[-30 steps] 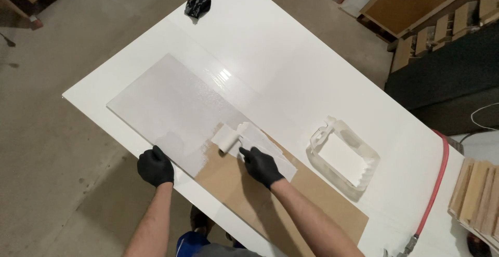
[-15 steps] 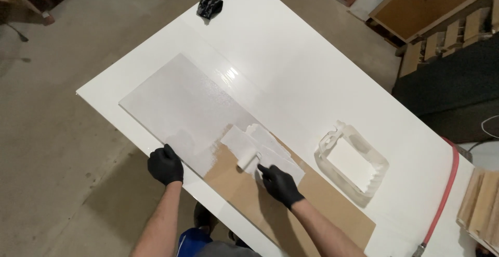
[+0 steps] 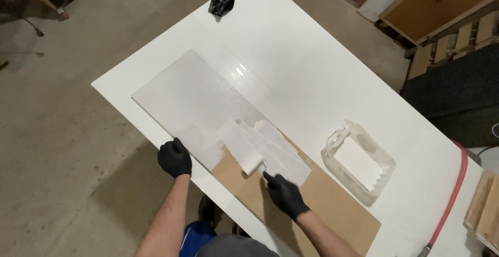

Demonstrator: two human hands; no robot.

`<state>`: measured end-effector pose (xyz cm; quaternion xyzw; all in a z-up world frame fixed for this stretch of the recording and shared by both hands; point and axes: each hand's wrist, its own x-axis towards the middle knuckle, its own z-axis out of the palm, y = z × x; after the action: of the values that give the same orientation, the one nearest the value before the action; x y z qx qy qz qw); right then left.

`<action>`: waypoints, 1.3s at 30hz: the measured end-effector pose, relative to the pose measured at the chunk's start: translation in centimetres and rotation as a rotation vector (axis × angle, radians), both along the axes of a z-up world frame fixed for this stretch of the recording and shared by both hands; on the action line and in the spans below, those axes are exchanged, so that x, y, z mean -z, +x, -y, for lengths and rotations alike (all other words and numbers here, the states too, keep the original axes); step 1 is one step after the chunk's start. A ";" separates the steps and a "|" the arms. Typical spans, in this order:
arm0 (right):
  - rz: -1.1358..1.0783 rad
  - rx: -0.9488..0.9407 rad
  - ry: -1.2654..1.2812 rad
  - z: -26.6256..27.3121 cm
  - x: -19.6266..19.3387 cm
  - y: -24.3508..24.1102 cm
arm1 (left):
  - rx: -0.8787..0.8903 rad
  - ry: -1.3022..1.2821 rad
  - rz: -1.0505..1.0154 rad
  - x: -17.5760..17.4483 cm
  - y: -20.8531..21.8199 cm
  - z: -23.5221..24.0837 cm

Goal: Applying white paint to a wooden board using a small roller and a paint tray.

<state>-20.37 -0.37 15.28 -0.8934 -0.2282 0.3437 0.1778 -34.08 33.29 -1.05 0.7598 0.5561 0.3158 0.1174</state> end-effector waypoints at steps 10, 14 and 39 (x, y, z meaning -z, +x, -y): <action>0.237 -0.297 -0.015 4.1 4.3 -0.3 | 0.007 -0.027 0.008 -0.1 0.0 0.1; 0.149 -0.281 0.191 -10.0 0.7 -0.7 | -0.011 -0.052 0.079 1.2 0.1 -0.3; 0.244 -0.460 0.144 -7.3 5.3 -4.3 | 0.455 -1.016 0.023 -9.8 -3.9 -5.7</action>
<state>-24.71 6.91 9.94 -0.8380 -0.4686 0.2479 0.1293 -37.96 38.96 8.78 0.7050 0.4591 -0.0172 0.5403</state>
